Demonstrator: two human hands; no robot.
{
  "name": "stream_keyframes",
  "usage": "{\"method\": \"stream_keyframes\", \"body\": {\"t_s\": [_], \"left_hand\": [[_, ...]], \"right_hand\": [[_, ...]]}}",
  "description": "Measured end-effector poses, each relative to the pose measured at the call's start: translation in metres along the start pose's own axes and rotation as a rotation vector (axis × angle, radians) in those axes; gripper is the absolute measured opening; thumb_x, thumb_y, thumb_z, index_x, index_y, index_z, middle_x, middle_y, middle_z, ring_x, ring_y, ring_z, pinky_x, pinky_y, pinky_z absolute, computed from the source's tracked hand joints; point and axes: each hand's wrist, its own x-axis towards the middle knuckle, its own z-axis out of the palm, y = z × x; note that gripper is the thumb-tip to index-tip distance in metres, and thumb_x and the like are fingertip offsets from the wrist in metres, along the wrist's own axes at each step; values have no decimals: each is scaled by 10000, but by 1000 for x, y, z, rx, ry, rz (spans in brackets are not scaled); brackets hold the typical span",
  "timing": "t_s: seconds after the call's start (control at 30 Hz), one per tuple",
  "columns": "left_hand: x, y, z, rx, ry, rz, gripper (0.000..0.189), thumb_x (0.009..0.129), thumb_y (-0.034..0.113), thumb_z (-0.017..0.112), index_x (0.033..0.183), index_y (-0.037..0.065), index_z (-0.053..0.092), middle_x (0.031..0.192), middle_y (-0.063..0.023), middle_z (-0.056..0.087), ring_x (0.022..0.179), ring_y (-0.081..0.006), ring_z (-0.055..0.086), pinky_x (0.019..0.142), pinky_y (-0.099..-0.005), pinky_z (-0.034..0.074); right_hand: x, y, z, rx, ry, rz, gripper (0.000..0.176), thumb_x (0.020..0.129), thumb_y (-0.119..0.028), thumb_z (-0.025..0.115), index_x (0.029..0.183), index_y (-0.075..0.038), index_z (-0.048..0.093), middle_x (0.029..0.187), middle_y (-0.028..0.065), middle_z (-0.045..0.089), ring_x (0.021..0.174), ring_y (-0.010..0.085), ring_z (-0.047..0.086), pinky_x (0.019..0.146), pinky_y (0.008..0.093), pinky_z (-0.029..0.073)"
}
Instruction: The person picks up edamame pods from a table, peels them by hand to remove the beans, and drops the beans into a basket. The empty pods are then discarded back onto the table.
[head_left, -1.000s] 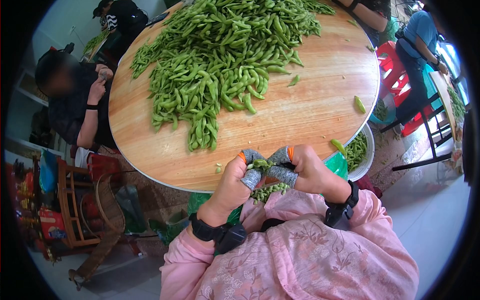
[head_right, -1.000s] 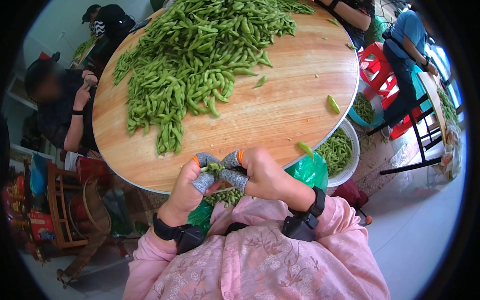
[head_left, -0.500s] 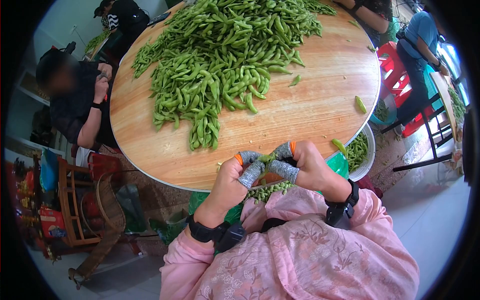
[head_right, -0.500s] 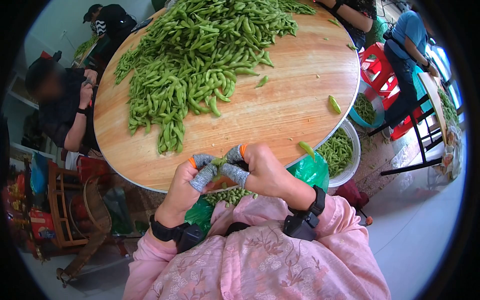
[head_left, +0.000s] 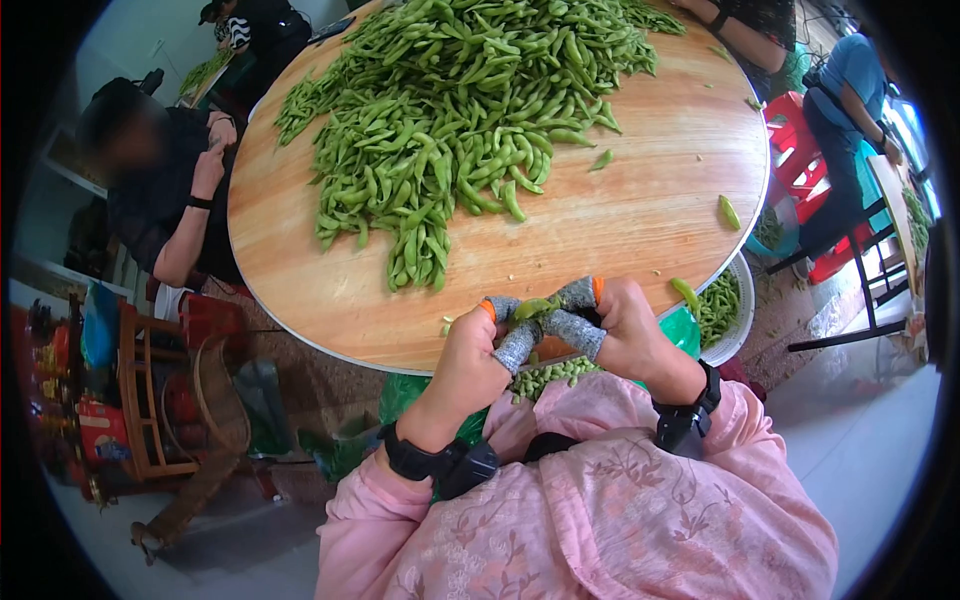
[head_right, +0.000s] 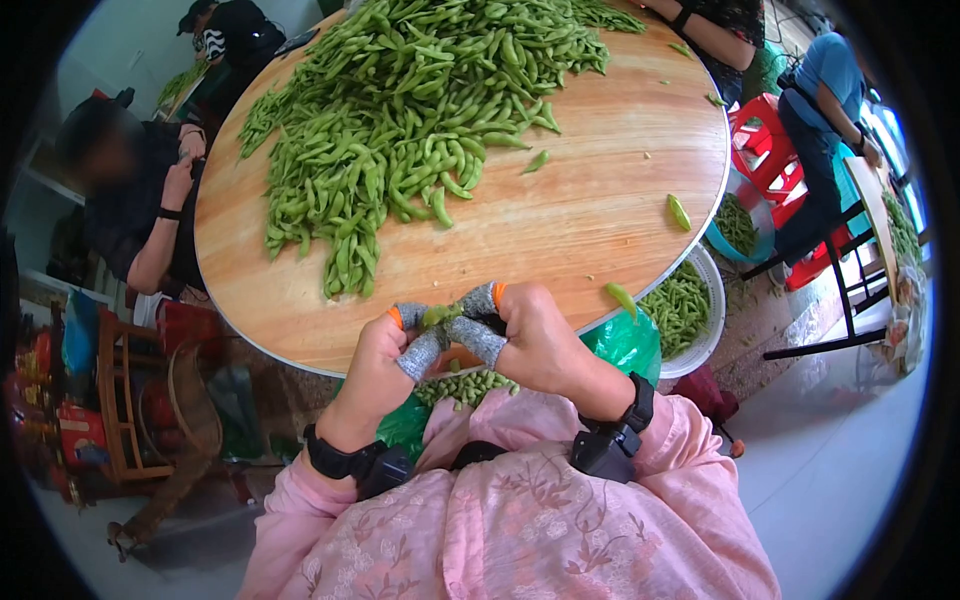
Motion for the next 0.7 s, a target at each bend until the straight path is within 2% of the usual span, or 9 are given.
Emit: {"method": "stream_keyframes", "body": {"t_s": [0.07,0.17,0.3,0.37,0.47,0.5,0.57,0.63,0.7], "left_hand": [[1,0,0,43,-43,63,126,786,-41,489,910,-28,511,808,-23,545,725,-57,481,627,-199,414],[3,-11,1,61,-31,169,132,771,-55,466,893,-27,505,789,-20,535,701,-58,461,623,-202,410],[5,-16,1,126,-11,146,202,757,-83,405,918,6,489,788,11,524,697,-46,493,652,-175,410],[3,-5,0,107,26,204,165,766,-44,485,929,-25,487,688,-9,503,648,-57,456,604,-194,394],[-7,7,-6,134,125,181,178,776,-11,523,950,-27,489,657,2,485,619,-46,451,579,-182,379],[-7,9,-4,191,111,254,186,784,0,539,960,-30,491,662,6,486,608,-34,442,556,-176,365],[-4,9,1,135,80,235,179,784,-11,532,957,-31,492,682,-1,499,619,-40,454,565,-182,378],[-4,8,4,79,36,216,173,785,-22,525,954,-32,492,702,-7,513,630,-46,466,573,-187,390],[-4,4,6,86,66,270,164,782,-58,484,944,-34,494,766,-26,544,661,-55,493,597,-192,415]], "right_hand": [[0,-5,-1,21,-16,14,70,745,-27,571,758,37,595,598,48,566,585,44,472,504,233,404],[-2,-7,-1,-38,-109,-99,68,741,-21,575,768,35,603,652,65,609,608,62,522,532,229,424],[-3,-6,2,50,-94,-28,79,751,-35,577,776,36,600,662,65,612,610,72,529,537,230,426],[-3,-2,-1,107,-69,15,85,754,-42,579,781,36,599,662,66,611,608,69,523,535,229,424],[-3,4,-4,-21,-3,119,94,763,-55,578,782,36,597,653,62,606,597,64,504,524,234,416],[-3,3,-3,-11,-32,88,84,756,-47,581,777,32,597,641,63,600,594,60,492,516,242,411],[-2,2,0,-1,-63,57,74,749,-40,583,773,29,597,629,64,594,590,56,481,509,250,406],[-1,1,1,-5,-71,-103,87,712,-39,610,773,22,596,604,110,572,544,100,495,501,273,402],[-2,2,-2,-69,-85,-149,110,694,-43,622,780,19,597,606,135,557,529,143,502,505,281,406]]}}
